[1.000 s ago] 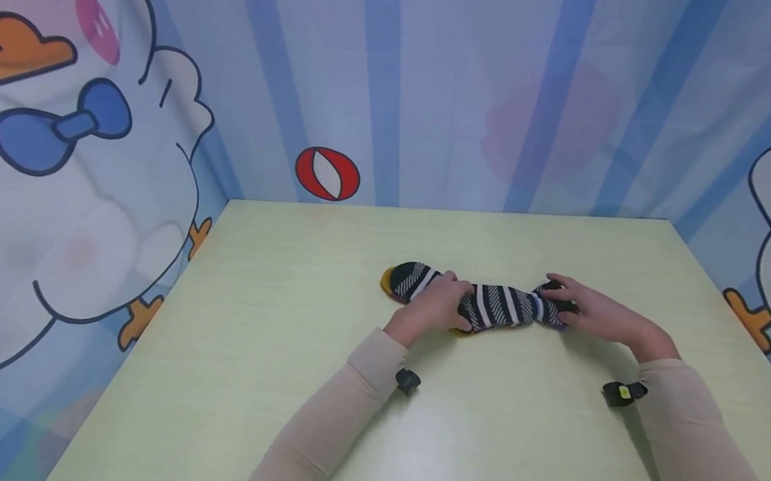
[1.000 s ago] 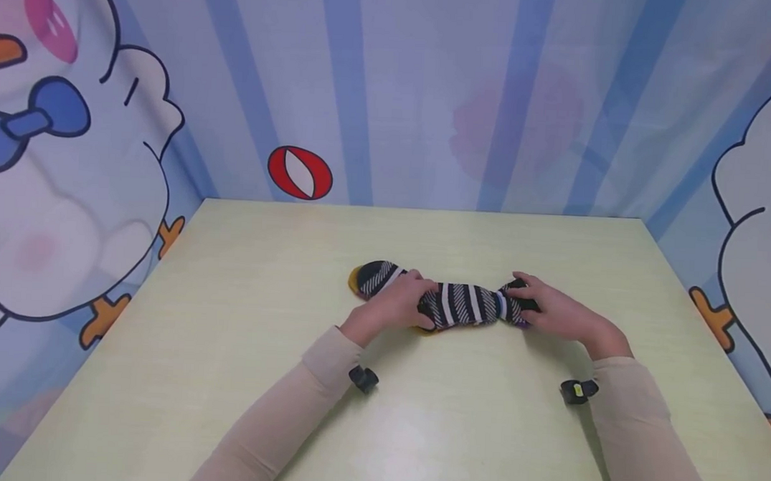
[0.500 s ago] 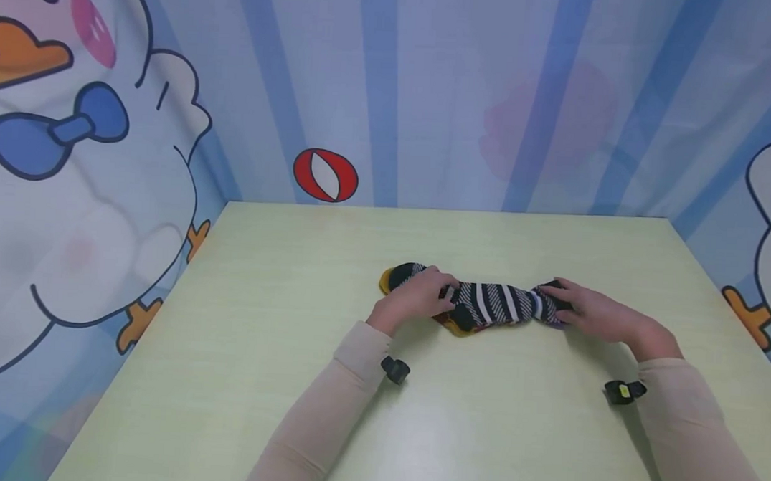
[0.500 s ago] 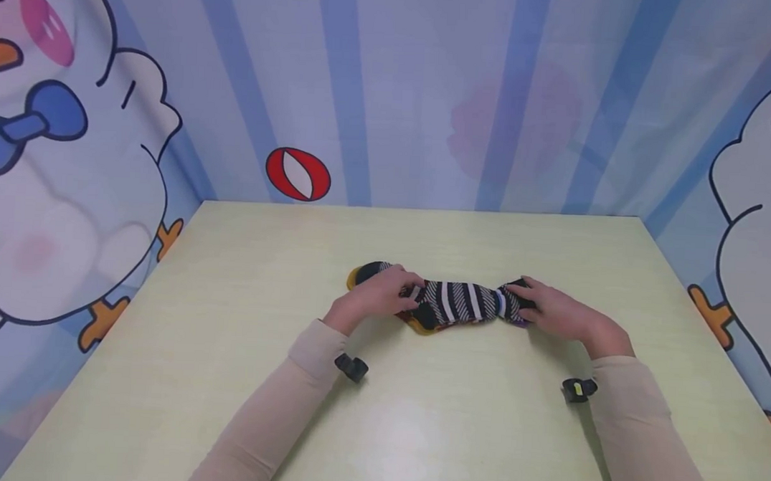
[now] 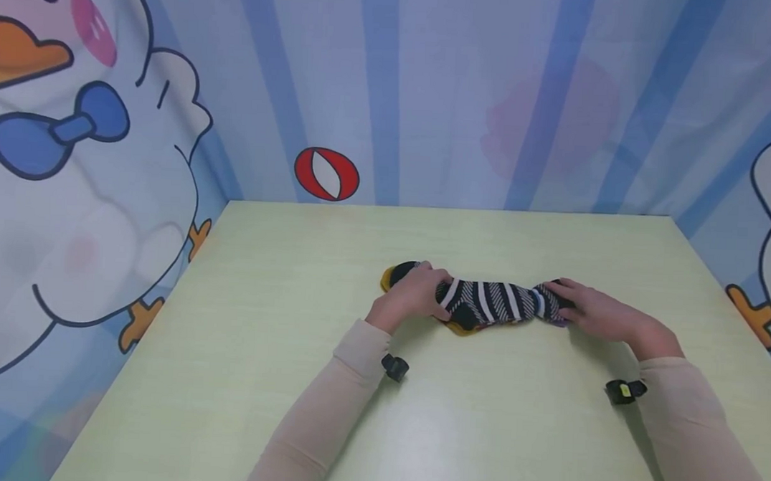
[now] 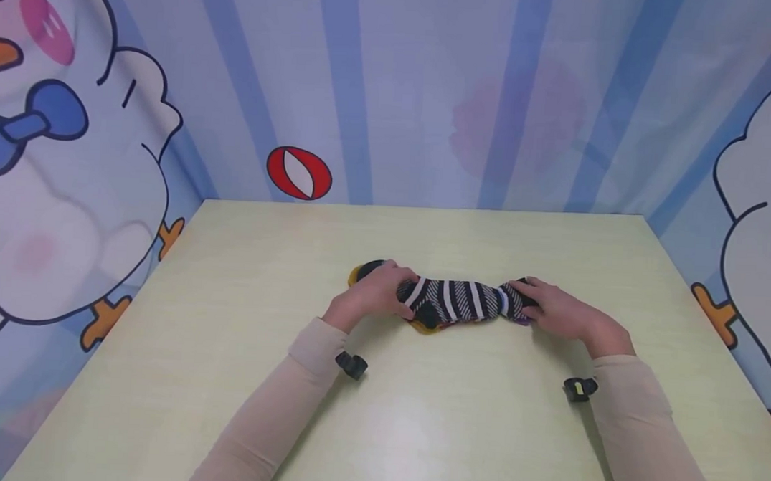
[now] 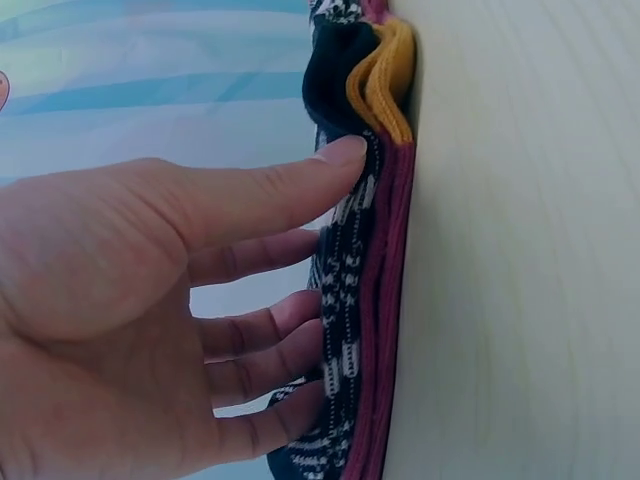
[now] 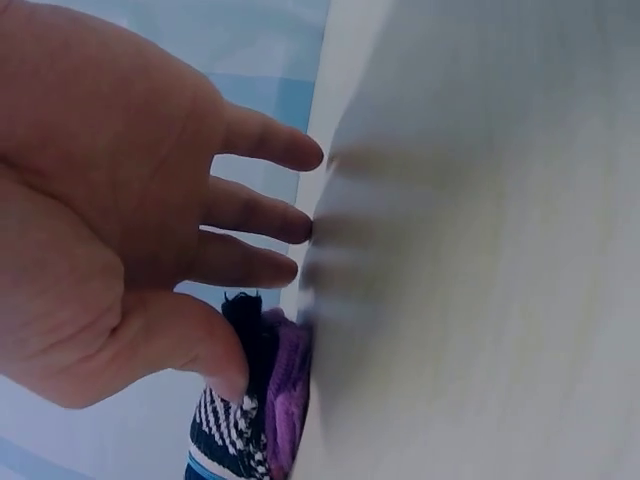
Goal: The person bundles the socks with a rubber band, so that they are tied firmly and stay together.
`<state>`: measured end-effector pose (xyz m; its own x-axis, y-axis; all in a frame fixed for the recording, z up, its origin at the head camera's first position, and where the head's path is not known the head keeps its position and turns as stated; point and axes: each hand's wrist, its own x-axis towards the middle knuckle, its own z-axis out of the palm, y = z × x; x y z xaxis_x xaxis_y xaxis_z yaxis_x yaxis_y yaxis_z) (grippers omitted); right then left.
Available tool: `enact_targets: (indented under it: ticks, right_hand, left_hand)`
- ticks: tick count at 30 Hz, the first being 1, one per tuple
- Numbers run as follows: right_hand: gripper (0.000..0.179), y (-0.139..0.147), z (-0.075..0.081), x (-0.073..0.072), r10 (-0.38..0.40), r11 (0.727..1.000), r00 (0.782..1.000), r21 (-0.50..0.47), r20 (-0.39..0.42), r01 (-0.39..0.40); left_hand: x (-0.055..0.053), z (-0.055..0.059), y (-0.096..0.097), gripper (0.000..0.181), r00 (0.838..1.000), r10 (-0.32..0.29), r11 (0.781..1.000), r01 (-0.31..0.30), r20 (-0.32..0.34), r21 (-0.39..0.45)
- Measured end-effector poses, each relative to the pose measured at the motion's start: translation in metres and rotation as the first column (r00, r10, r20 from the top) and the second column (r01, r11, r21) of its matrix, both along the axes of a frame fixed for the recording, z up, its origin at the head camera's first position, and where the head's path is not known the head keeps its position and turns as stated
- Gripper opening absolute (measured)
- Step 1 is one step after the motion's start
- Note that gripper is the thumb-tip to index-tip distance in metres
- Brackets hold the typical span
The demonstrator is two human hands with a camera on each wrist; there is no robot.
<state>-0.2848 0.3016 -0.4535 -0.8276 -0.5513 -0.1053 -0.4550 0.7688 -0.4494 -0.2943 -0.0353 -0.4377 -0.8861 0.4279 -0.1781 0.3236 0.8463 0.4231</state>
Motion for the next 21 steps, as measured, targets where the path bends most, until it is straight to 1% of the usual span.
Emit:
enact_targets:
  ticks: [7,16,21]
  right_hand:
    - [0.052,-0.002,-0.003,-0.004,-0.058,0.998,0.998,0.005,-0.013,0.058]
    - [0.051,-0.008,0.002,-0.002,-0.113,0.991,0.993,0.062,-0.04,0.116]
    - [0.051,-0.011,0.001,-0.002,-0.116,0.989,0.992,0.084,-0.047,0.119]
  left_hand:
    - [-0.004,0.003,-0.006,0.061,1.0,0.018,0.999,-0.017,0.025,-0.033]
    - [-0.004,0.008,-0.007,0.055,0.999,-0.03,0.999,0.032,0.037,-0.039]
    - [-0.003,0.008,-0.007,0.042,0.999,-0.032,0.998,0.033,0.04,-0.046]
